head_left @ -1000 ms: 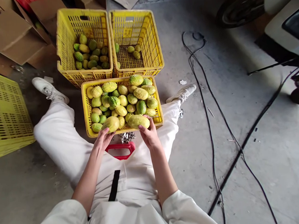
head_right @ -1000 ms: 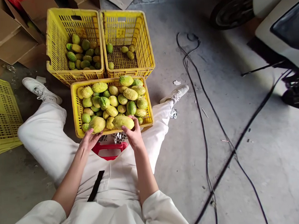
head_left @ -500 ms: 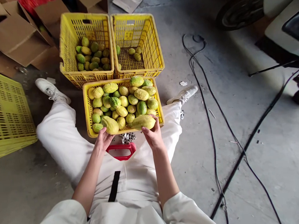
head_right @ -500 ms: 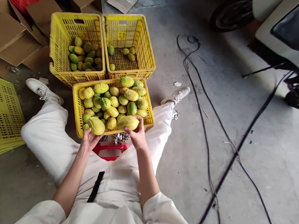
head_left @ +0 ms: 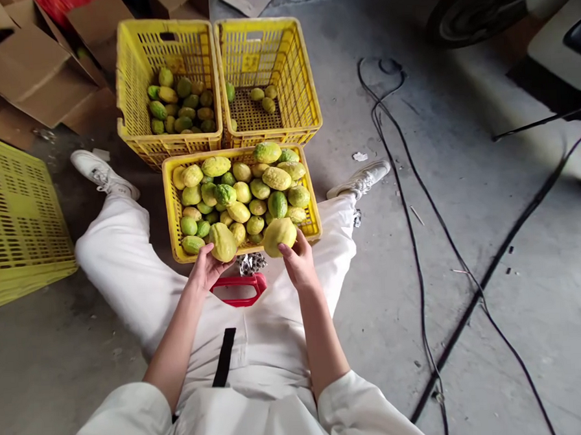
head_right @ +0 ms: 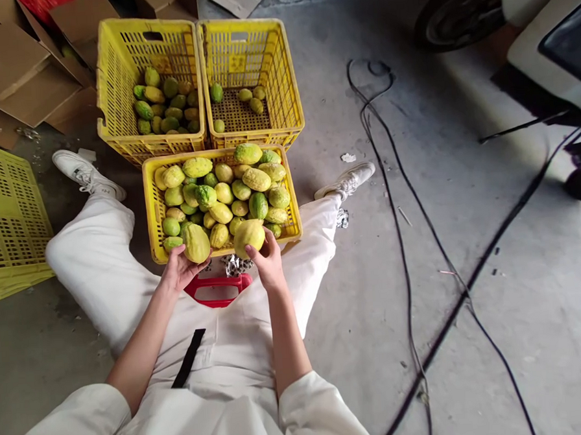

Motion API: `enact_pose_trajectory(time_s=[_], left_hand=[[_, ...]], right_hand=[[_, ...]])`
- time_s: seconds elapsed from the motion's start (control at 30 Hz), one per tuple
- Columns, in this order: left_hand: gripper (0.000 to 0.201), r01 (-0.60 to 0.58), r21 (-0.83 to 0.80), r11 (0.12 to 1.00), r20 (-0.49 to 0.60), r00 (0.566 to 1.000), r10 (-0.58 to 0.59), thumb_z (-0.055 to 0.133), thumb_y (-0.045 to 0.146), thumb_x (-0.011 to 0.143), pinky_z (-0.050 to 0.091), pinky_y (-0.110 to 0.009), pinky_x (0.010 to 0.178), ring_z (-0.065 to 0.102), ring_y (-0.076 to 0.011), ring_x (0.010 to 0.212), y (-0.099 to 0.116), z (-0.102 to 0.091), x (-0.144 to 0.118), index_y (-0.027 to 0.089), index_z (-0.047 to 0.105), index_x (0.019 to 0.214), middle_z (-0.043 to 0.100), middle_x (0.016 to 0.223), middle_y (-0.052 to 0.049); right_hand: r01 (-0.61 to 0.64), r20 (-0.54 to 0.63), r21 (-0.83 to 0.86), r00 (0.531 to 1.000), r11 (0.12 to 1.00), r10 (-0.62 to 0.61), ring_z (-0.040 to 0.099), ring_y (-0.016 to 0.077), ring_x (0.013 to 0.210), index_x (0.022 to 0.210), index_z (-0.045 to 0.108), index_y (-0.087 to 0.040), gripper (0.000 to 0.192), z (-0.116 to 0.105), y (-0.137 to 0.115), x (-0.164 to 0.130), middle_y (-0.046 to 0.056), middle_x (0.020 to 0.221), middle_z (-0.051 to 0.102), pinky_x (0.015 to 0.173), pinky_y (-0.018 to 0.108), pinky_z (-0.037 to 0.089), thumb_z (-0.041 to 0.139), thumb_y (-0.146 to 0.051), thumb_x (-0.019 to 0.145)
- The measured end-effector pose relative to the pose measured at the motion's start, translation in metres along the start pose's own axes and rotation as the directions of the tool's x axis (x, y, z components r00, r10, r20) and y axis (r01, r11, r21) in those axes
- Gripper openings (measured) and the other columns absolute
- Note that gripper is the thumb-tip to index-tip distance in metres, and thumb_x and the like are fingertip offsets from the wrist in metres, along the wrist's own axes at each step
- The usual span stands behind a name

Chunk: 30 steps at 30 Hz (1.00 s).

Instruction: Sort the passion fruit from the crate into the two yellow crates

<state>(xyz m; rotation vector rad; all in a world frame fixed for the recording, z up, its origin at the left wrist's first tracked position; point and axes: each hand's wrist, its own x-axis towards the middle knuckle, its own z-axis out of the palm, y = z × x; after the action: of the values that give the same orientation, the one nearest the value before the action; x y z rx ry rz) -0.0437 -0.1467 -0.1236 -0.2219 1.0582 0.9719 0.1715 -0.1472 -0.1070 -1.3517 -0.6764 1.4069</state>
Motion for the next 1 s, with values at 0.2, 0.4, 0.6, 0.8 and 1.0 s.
enact_pose_trajectory(time_s=[0.2, 0.4, 0.6, 0.8, 1.0], left_hand=[[0.03, 0.019, -0.016, 1.0, -0.092, 0.996, -0.02, 0.058, 0.035, 0.088, 0.061, -0.033, 0.066, 0.067, -0.0203, 0.071, 0.001, 0.002, 0.003, 0.014, 0.063, 0.108, 0.069, 0.082, -0.009], [0.031, -0.014, -0.064, 0.998, -0.051, 0.999, 0.01, 0.063, 0.024, 0.086, 0.063, -0.038, 0.081, 0.072, -0.0248, 0.092, 0.002, 0.004, 0.003, 0.012, 0.062, 0.114, 0.073, 0.103, -0.014], [0.026, -0.108, -0.012, 0.994, -0.132, 0.986, 0.105, 0.069, 0.014, 0.079, 0.059, -0.027, 0.07, 0.069, -0.0195, 0.09, -0.003, 0.0, 0.01, 0.017, 0.065, 0.104, 0.072, 0.1, -0.008], [0.013, -0.138, 0.007, 0.99, -0.151, 0.979, 0.137, 0.066, 0.013, 0.082, 0.056, -0.024, 0.062, 0.067, -0.0159, 0.082, -0.002, -0.002, 0.012, 0.021, 0.065, 0.092, 0.07, 0.09, -0.002], [0.022, -0.047, 0.112, 0.993, -0.176, 0.982, 0.066, 0.07, 0.02, 0.082, 0.062, -0.033, 0.08, 0.068, -0.0182, 0.088, -0.001, -0.004, 0.011, 0.017, 0.063, 0.103, 0.071, 0.099, -0.007]], right_hand=[[-0.109, -0.008, 0.027, 0.994, 0.994, 0.11, 0.067, 0.0255, 0.099, 0.119, 0.063, -0.026, 0.067, -0.005, -0.001, -0.003, 0.004, 0.104, 0.072, 0.088, 0.039, 0.056, 0.087, -0.048, 0.06], [-0.09, -0.117, -0.033, 0.989, 0.995, 0.085, 0.064, 0.023, 0.097, 0.108, 0.059, -0.026, 0.063, -0.011, 0.009, -0.003, 0.003, 0.102, 0.067, 0.084, 0.037, 0.056, 0.088, -0.045, 0.056], [-0.057, -0.148, -0.136, 0.988, 0.989, 0.037, 0.063, 0.0265, 0.103, 0.107, 0.062, -0.023, 0.063, -0.014, 0.008, -0.001, 0.007, 0.111, 0.067, 0.093, 0.043, 0.054, 0.09, -0.044, 0.054], [-0.039, -0.096, -0.085, 0.995, 0.996, 0.031, 0.065, 0.0262, 0.102, 0.117, 0.059, -0.024, 0.072, -0.012, 0.003, -0.005, 0.006, 0.108, 0.069, 0.092, 0.043, 0.055, 0.091, -0.041, 0.054], [0.01, -0.145, -0.041, 0.989, 0.999, -0.016, 0.066, 0.026, 0.104, 0.113, 0.059, -0.022, 0.064, -0.012, 0.009, -0.003, 0.009, 0.11, 0.07, 0.097, 0.044, 0.052, 0.088, -0.044, 0.06]])
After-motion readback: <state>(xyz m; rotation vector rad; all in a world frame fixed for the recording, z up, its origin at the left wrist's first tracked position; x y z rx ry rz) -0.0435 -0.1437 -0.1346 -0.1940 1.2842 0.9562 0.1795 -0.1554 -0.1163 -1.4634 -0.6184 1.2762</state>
